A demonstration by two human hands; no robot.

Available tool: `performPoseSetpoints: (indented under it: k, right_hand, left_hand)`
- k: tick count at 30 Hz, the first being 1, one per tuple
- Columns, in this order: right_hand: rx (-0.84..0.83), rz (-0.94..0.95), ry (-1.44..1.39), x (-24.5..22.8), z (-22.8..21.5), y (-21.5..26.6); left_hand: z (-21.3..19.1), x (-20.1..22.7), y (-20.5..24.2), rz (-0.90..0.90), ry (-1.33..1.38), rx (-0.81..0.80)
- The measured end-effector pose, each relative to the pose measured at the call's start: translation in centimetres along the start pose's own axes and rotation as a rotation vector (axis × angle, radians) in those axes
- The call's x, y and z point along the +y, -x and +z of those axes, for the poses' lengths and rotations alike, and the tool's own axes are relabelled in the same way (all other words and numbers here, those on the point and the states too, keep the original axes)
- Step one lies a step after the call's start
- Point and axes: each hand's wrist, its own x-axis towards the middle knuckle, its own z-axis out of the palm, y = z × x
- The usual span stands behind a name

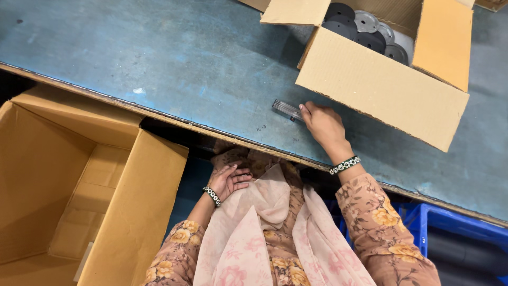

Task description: The person repeatedly picks up black cylindrical objects and clear plastic strips, inserts the strips into the cylinders, and places the assembled units into a blue crate. The process is repeated multiple times in a consistent sequence.

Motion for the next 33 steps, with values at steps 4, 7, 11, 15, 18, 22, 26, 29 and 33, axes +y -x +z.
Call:
performPoseSetpoints:
  k: [4, 7, 11, 15, 18, 22, 26, 29, 33]
  right_hand:
    - [-0.005, -0.016, 0.086, -0.4, 0.0, 0.0]
    - [0.028, -0.028, 0.137, -1.0, 0.0, 0.5]
    - [0.081, -0.041, 0.145, -1.3, 0.2, 0.8]
    - [0.034, 0.065, 0.108, -0.6, 0.7, 0.5]
    - [0.041, 0.096, 0.051, 0.1, 1.0, 0.0]
    - [0.067, 0.077, -0.006, 0.6, 1.1, -0.2]
    - [0.049, 0.071, 0.075, 0.3, 1.1, 0.0]
    - [0.071, 0.044, 0.084, 0.2, 1.1, 0.2]
    - [0.073, 0.024, 0.117, 0.0, 1.0, 0.2]
  left_hand:
    - [0.2, 0.1, 0.0, -0.012, 0.001, 0.016]
    - [0.3, 0.2, -0.1, -0.011, -0.012, 0.020]
    - [0.3, 0.3, -0.2, -0.009, -0.010, -0.019]
    - [0.2, 0.1, -0.1, 0.005, -0.024, -0.008]
    - [0.2, 0.0, 0.3, 0.022, -0.026, -0.005]
    - [0.7, 0.2, 0.7, 0.029, -0.037, 0.013]
    - [1.0, 0.4, 0.9, 0.030, -0.040, 0.022]
    - [1.0, 0.4, 0.9, 0.030, -0.037, 0.024]
    - [1.0, 0.5, 0.9, 0.026, -0.033, 0.016]
